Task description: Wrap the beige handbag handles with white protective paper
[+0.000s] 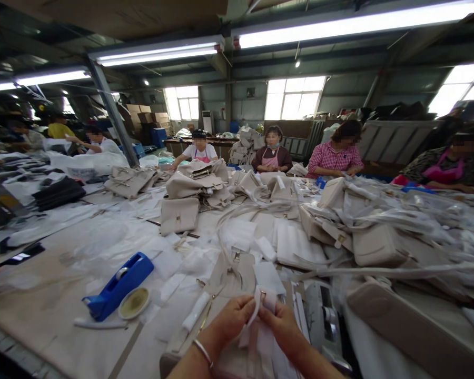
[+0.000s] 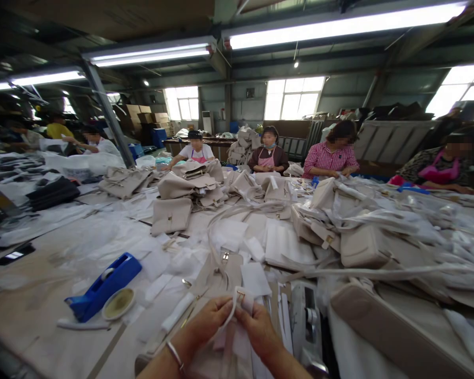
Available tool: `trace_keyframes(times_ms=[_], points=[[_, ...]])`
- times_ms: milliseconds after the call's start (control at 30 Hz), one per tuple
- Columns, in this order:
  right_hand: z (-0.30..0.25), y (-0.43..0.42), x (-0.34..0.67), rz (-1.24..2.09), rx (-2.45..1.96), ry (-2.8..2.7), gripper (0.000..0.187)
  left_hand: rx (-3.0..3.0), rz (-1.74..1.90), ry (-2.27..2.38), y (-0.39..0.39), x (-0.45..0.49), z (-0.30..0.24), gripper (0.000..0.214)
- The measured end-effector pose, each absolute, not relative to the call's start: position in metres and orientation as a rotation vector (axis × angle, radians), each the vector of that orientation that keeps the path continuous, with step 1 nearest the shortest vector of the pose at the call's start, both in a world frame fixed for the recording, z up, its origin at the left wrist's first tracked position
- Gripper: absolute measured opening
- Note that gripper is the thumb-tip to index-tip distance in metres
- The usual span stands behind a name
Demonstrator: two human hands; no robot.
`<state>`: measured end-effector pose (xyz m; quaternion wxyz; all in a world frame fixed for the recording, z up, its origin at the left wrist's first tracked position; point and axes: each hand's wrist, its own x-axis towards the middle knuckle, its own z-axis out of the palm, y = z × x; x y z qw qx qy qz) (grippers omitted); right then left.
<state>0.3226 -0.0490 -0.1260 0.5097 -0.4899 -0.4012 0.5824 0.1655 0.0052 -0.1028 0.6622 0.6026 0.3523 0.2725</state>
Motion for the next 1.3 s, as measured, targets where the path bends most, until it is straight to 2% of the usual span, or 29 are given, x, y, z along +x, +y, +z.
trace_keyframes(times_ms=[100, 300, 633, 733, 833, 933, 1067, 1200, 1300], points=[[-0.132, -0.045, 0.319, 1.271, -1.32, -1.112, 0.044, 1.383, 0.664, 0.738, -0.004, 0.173, -0.103, 0.048], [-0.135, -0.049, 0.309, 0.961, -1.507, -1.414, 0.035, 1.464, 0.75, 1.069, -0.008, 0.185, -0.116, 0.046], [-0.118, -0.06, 0.319, 0.737, -1.703, -1.833, 0.023, 1.286, 0.772, 1.121, -0.017, 0.181, -0.12, 0.04], [-0.12, -0.061, 0.314, 0.702, -1.718, -1.874, 0.028, 1.375, 0.798, 1.248, -0.019, 0.179, -0.121, 0.035], [-0.117, -0.063, 0.312, 0.69, -1.72, -1.859, 0.034, 1.459, 0.864, 1.368, -0.023, 0.179, -0.121, 0.027], [-0.109, -0.061, 0.322, 0.811, -1.519, -1.956, 0.036, 1.471, 0.913, 1.417, -0.025, 0.177, -0.12, 0.025], [-0.096, -0.048, 0.35, 1.13, -1.303, -1.834, 0.026, 1.268, 0.89, 1.207, -0.027, 0.169, -0.118, 0.03], [-0.082, -0.031, 0.362, 1.065, -1.185, -1.849, 0.041, 1.135, 0.778, 0.935, -0.03, 0.169, -0.113, 0.039], [-0.073, -0.022, 0.359, 1.035, -1.021, -2.039, 0.024, 1.136, 0.735, 0.863, -0.032, 0.171, -0.109, 0.042]])
